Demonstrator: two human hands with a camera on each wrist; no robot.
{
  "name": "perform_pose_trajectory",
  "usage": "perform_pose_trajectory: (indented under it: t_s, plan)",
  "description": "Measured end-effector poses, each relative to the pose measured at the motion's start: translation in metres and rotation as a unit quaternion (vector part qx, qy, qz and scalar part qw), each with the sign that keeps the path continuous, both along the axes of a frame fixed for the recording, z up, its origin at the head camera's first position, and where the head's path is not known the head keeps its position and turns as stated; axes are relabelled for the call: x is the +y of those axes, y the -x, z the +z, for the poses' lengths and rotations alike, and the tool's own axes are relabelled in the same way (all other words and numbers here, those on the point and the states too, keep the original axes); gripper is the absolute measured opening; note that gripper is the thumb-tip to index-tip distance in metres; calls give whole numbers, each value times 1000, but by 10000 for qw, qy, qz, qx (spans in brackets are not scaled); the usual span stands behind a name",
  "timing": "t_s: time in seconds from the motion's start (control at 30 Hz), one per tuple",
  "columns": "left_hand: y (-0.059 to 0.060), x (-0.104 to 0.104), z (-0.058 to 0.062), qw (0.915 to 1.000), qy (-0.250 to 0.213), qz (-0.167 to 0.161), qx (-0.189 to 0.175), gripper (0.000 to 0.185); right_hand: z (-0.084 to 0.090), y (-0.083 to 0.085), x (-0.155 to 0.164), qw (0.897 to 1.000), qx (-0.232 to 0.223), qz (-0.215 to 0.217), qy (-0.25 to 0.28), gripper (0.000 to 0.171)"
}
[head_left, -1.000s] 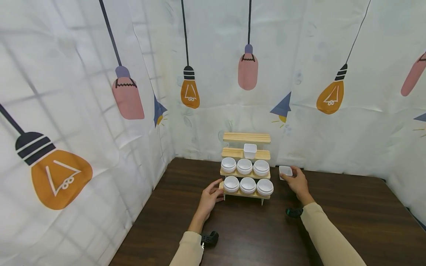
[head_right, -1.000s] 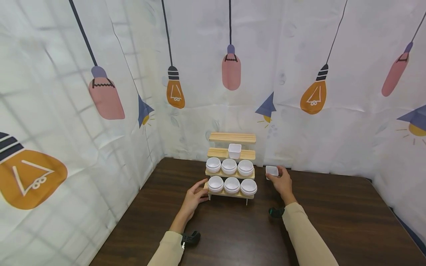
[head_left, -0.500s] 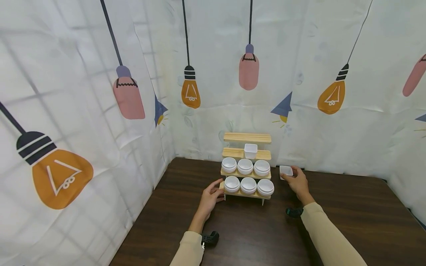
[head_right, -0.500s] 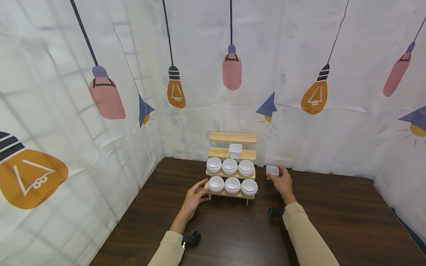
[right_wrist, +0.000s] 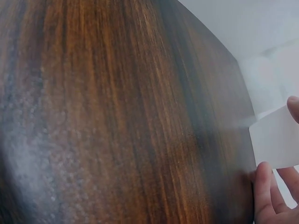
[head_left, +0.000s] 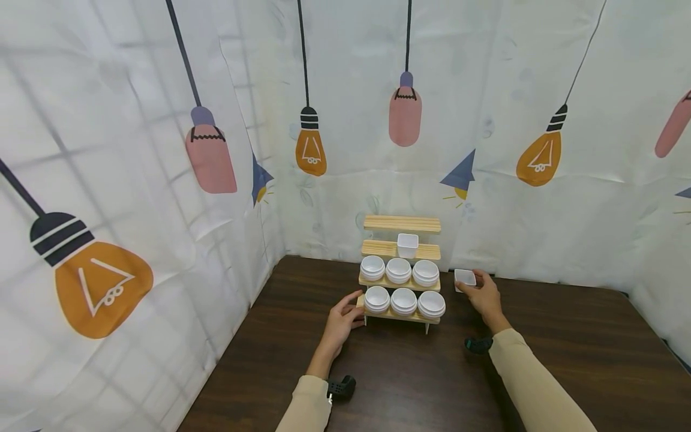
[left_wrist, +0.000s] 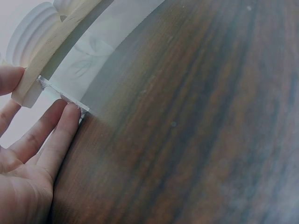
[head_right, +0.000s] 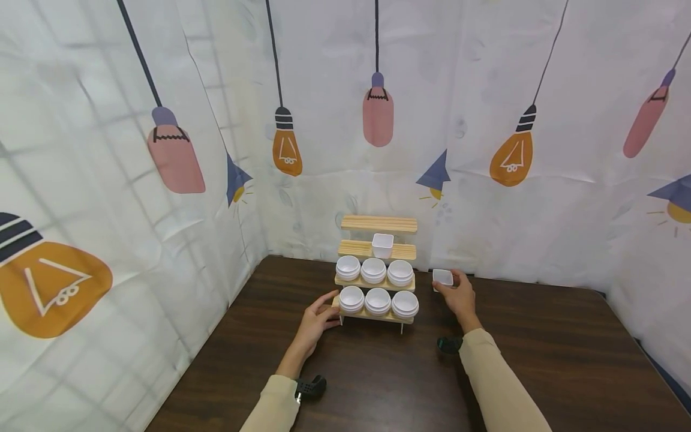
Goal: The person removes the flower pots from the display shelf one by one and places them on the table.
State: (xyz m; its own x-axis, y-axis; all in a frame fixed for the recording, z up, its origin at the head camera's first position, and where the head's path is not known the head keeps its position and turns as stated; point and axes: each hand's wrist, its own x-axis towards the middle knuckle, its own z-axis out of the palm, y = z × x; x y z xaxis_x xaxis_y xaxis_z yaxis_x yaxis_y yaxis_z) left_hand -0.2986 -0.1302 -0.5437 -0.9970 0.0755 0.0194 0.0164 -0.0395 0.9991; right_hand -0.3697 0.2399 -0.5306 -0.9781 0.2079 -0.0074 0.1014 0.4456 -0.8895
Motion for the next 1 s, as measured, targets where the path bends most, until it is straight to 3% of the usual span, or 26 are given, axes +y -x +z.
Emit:
perform_pose_trajectory:
  t_s: [0.2,0.4,0.63,1.0]
  plan:
    - [-1,2,5,10000,-47,-53,-30,47,0,-2,2,10000,64,-33,48,78]
    - [0,3,-1,10000,-46,23,40,48,2,-6,5,9998,120,-84,142,80]
    - [-15,1,26,9999,-87,-131,-29,47,10,-21,9,9986,331,-332,-232,79]
    - [-16,-1,27,9999,-82,-85,-39,46,48,-34,-9,9935,1059,-394,-93,69]
